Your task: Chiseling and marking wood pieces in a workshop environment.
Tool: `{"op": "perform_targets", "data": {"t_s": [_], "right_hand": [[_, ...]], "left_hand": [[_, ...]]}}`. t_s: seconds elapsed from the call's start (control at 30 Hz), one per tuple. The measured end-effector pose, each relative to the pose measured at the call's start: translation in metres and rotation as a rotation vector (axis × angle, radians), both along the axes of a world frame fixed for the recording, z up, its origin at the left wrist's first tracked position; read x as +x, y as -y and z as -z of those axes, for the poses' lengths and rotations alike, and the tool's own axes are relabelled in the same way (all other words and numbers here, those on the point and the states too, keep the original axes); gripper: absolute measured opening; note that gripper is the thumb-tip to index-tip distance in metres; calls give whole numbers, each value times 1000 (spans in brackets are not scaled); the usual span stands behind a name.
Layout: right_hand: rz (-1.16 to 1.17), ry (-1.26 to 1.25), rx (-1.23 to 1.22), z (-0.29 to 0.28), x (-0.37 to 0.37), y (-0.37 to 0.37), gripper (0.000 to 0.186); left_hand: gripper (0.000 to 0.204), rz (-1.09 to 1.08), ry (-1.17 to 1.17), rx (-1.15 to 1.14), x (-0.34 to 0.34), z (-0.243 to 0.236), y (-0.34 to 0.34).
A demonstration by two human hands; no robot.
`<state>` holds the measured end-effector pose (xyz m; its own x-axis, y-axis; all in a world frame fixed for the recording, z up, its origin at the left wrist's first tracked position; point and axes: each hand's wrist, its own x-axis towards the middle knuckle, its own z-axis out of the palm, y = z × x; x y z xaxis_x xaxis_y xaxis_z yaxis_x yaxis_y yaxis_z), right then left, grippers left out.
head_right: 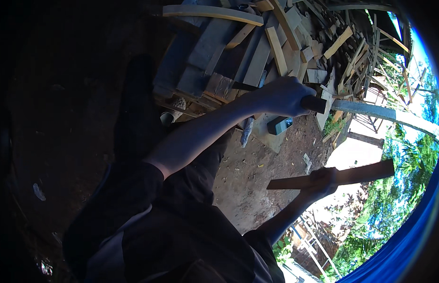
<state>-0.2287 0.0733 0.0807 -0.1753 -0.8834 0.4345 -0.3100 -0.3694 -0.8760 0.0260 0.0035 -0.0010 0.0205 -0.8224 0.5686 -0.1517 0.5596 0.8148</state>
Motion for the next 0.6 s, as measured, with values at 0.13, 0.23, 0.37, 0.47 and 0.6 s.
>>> {"op": "perform_targets", "data": {"t_s": [0.13, 0.23, 0.37, 0.47, 0.6], "right_hand": [[-228, -426, -53, -6, 10, 19, 27], [-20, -1104, -134, -24, 25, 34, 23], [-289, -193, -198, -32, -15, 56, 26], [-149, -1204, -54, -20, 29, 43, 21], [105, -305, -10, -41, -11, 60, 16]], "left_hand": [[14, -5, 29, -4, -3, 4, 3], [13, -43, 90, 10, -5, 9, -2], [13, -37, 92, -38, -8, 6, -1], [12, -8, 57, 1, -7, 17, 8], [12, -1, 68, 28, -8, 6, 6]]}}
